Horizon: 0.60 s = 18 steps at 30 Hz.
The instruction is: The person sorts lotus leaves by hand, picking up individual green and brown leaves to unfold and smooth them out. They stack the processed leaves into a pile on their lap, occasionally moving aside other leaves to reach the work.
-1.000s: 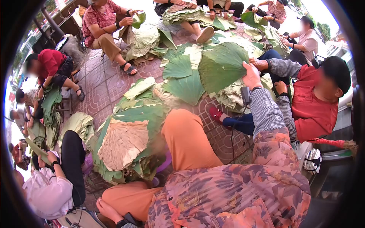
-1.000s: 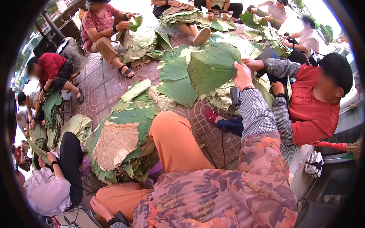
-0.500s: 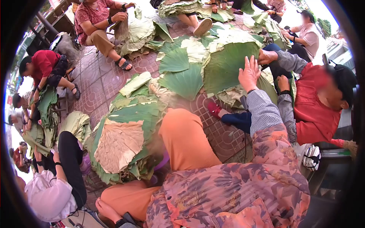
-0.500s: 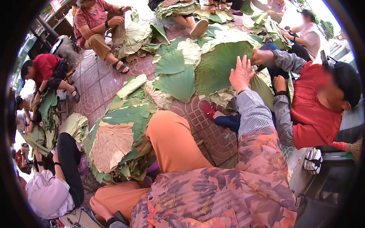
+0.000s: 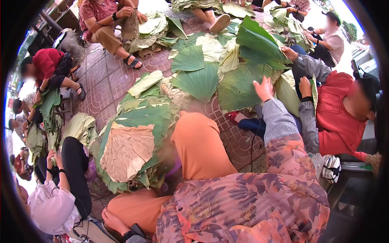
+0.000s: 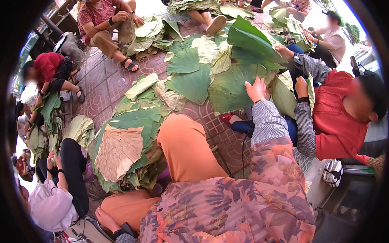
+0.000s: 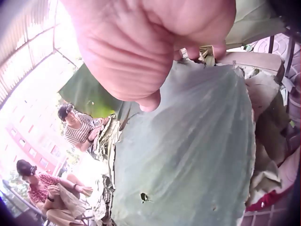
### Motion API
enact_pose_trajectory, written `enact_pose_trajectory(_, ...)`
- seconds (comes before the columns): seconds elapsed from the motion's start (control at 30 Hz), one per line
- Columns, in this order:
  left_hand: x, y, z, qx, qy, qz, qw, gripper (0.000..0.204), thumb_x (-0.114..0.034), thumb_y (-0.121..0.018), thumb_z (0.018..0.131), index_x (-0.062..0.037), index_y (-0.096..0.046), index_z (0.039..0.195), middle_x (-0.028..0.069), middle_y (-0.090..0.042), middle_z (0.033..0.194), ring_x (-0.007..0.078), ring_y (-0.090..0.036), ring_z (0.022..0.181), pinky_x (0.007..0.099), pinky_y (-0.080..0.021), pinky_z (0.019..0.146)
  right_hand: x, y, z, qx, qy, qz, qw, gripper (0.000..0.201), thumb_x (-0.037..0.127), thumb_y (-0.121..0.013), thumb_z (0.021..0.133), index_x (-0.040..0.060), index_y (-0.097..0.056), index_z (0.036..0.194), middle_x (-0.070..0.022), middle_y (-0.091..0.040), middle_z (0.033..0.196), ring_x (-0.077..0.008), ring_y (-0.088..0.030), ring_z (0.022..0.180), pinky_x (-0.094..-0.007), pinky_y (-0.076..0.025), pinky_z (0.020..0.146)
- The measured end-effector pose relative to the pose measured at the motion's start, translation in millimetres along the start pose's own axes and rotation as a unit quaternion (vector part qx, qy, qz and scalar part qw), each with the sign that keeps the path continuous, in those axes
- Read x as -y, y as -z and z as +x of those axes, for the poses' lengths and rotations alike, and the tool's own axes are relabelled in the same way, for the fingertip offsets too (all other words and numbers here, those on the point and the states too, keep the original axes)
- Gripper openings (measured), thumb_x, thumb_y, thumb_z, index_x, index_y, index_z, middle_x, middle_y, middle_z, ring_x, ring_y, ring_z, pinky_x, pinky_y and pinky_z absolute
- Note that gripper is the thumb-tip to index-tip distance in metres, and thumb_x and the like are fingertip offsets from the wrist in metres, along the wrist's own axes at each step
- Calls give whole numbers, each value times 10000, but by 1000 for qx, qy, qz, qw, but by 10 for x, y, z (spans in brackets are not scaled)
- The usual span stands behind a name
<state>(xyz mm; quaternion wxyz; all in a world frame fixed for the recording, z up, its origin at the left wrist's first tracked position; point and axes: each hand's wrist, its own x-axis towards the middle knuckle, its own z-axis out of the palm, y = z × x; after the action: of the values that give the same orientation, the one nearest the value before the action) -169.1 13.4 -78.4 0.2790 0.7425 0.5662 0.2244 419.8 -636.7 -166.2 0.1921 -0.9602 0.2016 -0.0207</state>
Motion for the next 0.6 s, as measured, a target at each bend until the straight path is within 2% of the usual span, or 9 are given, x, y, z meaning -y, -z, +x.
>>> enact_pose_trajectory(0.07,-27,-6,-6,2,3,-3,1000,426,-255,-456,1066,80,-633,1262,201,-703,1223,308,-652,1114,377,-485,1015,-131,70,43,14,-16,25,999,901,463,-741,893,-15,-371,1561,-248,-337,1642,-388,-325,1524,-541,-289,1218)
enact_pose_trajectory(0.1,-49,-8,-12,3,4,-4,1000,425,-254,-456,1067,80,-631,1263,199,-702,1222,307,-652,1112,376,-485,1014,-183,50,20,-15,-11,15,1000,950,421,-791,846,-69,-367,1540,-275,-467,1548,-391,-442,1451,-476,-350,1198)
enact_pose_trajectory(0.23,-130,-25,-45,-2,6,-14,1000,419,-254,-458,1068,78,-632,1256,193,-703,1218,297,-650,1106,374,-485,1011,-289,78,-74,-28,0,13,1000,886,306,-840,796,-67,-429,1486,-289,-610,1390,-412,-587,1306,-445,-470,1106)
enact_pose_trajectory(0.33,-124,-21,-49,-2,12,-30,999,415,-254,-463,1068,77,-632,1250,191,-703,1218,290,-649,1104,375,-484,1008,-256,97,-27,-39,-19,32,999,778,262,-845,792,-68,-500,1407,-288,-630,1356,-413,-607,1280,-444,-480,1092)
enact_pose_trajectory(0.4,-65,-24,-27,-2,13,-32,999,412,-254,-466,1067,77,-632,1248,190,-703,1217,286,-648,1102,377,-485,1006,-381,-2,186,-63,-49,143,986,705,214,-830,816,-66,-515,1381,-264,-657,1314,-389,-635,1238,-435,-503,1060)
enact_pose_trajectory(0.47,-48,-24,-38,-4,14,-45,999,412,-255,-465,1067,75,-633,1248,190,-703,1214,287,-649,1101,379,-486,1006,-281,105,186,-29,-93,287,953,618,155,-804,847,-60,-531,1358,-220,-685,1256,-347,-668,1153,-413,-534,992)
enact_pose_trajectory(0.53,-23,-8,-57,-7,14,-48,999,411,-255,-465,1067,73,-633,1248,190,-704,1213,289,-650,1100,381,-487,1005,-140,363,165,63,-150,454,876,520,84,-769,885,-48,-546,1336,-157,-712,1180,-286,-705,1024,-378,-575,889)
enact_pose_trajectory(0.57,-14,2,-59,-8,13,-44,999,411,-255,-464,1067,72,-634,1249,190,-704,1212,289,-651,1100,381,-487,1004,-39,473,114,124,-161,536,820,409,48,-717,935,-46,-576,1308,-137,-712,1130,-259,-703,973,-358,-574,861)
enact_pose_trajectory(0.6,-3,-1,-54,-8,11,-40,999,410,-254,-463,1067,71,-634,1249,190,-704,1211,290,-651,1100,381,-487,1004,118,588,4,136,-127,550,815,407,43,-711,936,-51,-579,1309,-126,-711,1135,-239,-697,972,-348,-567,867)
